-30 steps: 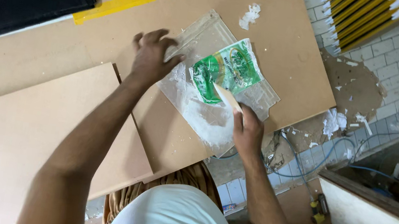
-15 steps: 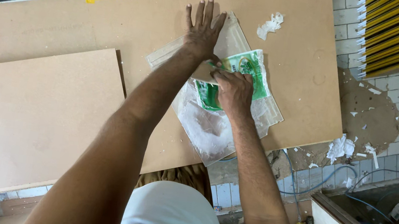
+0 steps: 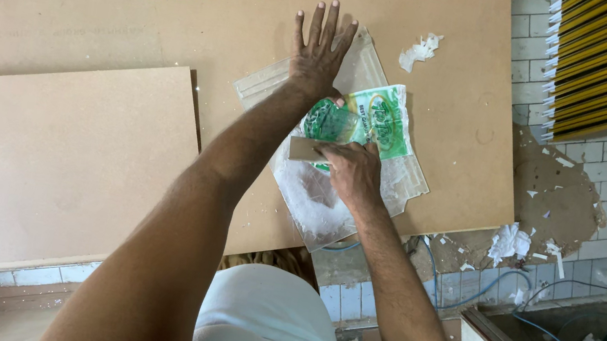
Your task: The person spreads white glue over a large board using a small flat spreader, then lays a black embroidered fabric panel onto the glued board and presses it flat with both hands. They reposition the panel, apply more glue to another board, then carry a glue packet across the workshop, open it, and cut it with a utility knife.
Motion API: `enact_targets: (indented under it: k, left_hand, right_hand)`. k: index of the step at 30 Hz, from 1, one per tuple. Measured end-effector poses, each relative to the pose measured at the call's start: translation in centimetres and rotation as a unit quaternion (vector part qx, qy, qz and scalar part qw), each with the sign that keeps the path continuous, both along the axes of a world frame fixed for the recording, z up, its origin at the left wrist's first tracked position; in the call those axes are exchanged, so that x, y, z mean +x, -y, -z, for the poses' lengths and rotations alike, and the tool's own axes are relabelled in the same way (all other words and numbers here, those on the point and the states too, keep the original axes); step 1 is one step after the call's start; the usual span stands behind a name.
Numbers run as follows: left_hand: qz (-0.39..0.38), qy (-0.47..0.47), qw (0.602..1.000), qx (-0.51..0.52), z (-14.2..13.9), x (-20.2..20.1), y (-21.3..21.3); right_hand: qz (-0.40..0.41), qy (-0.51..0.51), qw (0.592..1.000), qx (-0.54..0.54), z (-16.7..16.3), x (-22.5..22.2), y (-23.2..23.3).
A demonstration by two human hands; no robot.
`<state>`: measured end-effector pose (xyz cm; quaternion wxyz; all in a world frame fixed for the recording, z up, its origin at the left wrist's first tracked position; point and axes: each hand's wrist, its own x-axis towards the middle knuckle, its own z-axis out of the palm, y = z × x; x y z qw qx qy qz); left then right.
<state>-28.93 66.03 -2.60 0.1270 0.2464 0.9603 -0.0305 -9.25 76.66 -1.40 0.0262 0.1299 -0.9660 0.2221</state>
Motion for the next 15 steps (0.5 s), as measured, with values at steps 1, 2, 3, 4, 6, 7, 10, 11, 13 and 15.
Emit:
enact_targets:
  k: [1,2,3,4,6,7,10,11,13,15]
  left_hand:
    - [-0.002,0.005,1.0,0.0,0.0,0.0,0.1]
    - [-0.002,0.006,1.0,0.0,0.0,0.1,0.1]
    - [-0.002,0.004,1.0,0.0,0.0,0.2,0.2]
    - [-0.006,0.001,1.0,-0.001,0.1,0.2,0.4]
    - [-0.007,-0.017,1.0,0.007,0.1,0.3,0.7]
    - [-0.007,-0.024,1.0,0.012,0.2,0.3,0.8]
    - [-0.02,-0.014,1.0,0.014,0.1,0.6,1.0]
    - [-0.02,-0.018,1.0,0.016,-0.1,0.8,1.2]
    - [-0.017,-0.028,0.999,0.021,-0.4,1.0,1.4]
    - [-0.02,-0.031,0.999,0.028,-0.6,1.2,1.5]
  right_hand:
    - [-0.002,0.004,1.0,-0.001,0.0,0.5,0.0]
    - [0.001,0.004,1.0,0.001,0.0,1.0,0.0]
    - [0.002,0.003,1.0,0.002,0.0,1.4,0.0]
    - [0.002,-0.001,1.0,0.002,0.0,1.9,0.0]
    - [-0.001,0.018,1.0,0.016,0.0,2.7,0.1]
    - [0.0,0.028,0.999,0.024,0.0,3.0,0.2]
    - [0.011,0.029,0.999,0.018,0.1,4.1,0.8]
    - [0.011,0.017,1.0,0.02,0.1,4.4,1.0]
    - [0.015,-0.011,1.0,0.024,0.1,5.2,1.5]
    - [0.02,-0.025,0.999,0.012,0.1,6.2,2.1]
